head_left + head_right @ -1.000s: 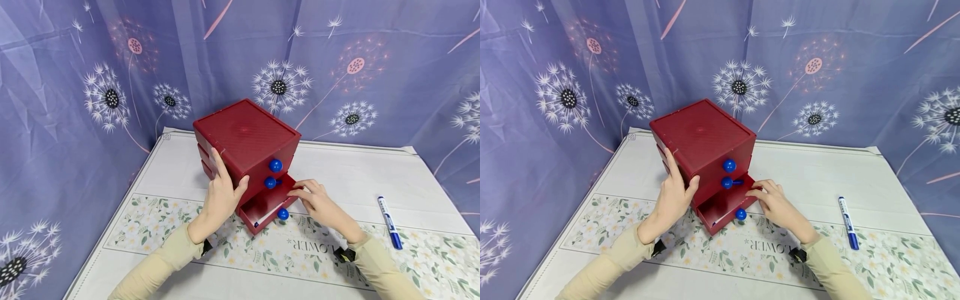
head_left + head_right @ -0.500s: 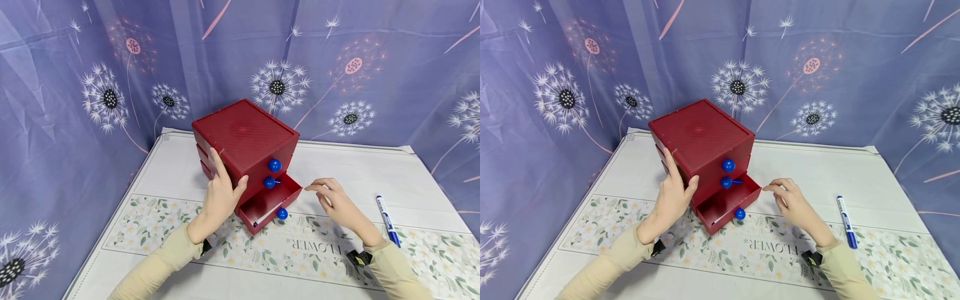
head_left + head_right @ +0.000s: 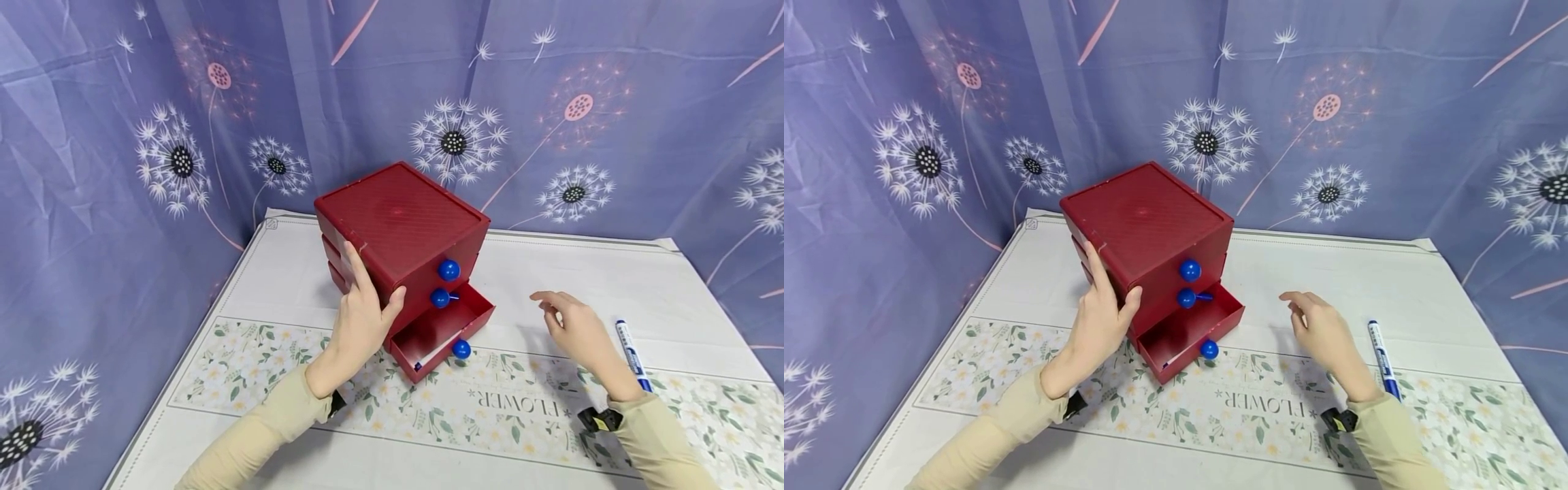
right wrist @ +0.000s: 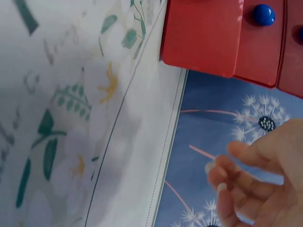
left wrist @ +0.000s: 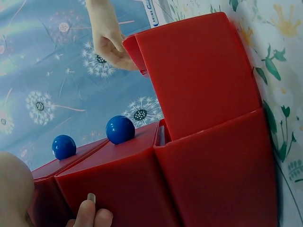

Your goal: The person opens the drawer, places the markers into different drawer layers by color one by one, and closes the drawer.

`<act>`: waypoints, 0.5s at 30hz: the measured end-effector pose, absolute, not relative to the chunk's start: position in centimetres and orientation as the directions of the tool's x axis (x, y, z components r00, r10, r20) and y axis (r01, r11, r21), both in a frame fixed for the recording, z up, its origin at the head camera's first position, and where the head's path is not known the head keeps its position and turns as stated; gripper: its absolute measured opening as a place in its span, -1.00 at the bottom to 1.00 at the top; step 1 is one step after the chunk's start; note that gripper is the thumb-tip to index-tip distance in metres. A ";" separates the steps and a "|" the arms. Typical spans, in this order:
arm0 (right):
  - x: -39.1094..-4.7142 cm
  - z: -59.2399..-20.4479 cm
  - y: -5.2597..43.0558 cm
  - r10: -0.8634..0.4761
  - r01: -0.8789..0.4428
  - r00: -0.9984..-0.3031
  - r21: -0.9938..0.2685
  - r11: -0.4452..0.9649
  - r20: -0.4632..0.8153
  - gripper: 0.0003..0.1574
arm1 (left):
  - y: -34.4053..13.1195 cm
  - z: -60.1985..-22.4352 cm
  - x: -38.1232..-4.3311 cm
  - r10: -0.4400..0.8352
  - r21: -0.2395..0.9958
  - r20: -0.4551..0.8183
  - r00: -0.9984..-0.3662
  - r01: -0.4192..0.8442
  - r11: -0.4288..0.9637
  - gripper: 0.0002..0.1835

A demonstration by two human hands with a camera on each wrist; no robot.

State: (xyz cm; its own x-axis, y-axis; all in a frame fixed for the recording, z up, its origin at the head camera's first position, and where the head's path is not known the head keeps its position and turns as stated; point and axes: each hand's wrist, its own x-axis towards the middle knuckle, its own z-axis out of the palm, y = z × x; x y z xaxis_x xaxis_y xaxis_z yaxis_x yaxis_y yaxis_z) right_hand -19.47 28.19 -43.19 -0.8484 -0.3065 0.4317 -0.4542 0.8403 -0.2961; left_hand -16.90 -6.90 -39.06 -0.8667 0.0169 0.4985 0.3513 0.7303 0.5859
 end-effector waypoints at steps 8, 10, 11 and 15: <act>-19.5 -43.0 30.7 -0.180 -0.275 -0.942 -0.348 0.896 0.282 -0.65 | -7.0 -39.0 -16.9 0.021 0.588 0.482 -0.876 0.342 0.733 0.10; -19.4 -43.1 31.3 -0.139 -0.230 -0.955 -0.362 0.903 0.261 -0.64 | -7.0 -38.8 -16.8 0.017 0.609 0.463 -0.886 0.332 0.720 0.10; -19.4 -43.1 31.7 -0.120 -0.212 -0.959 -0.367 0.906 0.256 -0.64 | -7.0 -38.7 -16.7 0.016 0.621 0.452 -0.892 0.327 0.713 0.10; -19.2 -43.1 32.9 -0.066 -0.153 -0.969 -0.371 0.916 0.237 -0.63 | -7.1 -38.3 -16.6 0.004 0.667 0.405 -0.914 0.299 0.682 0.10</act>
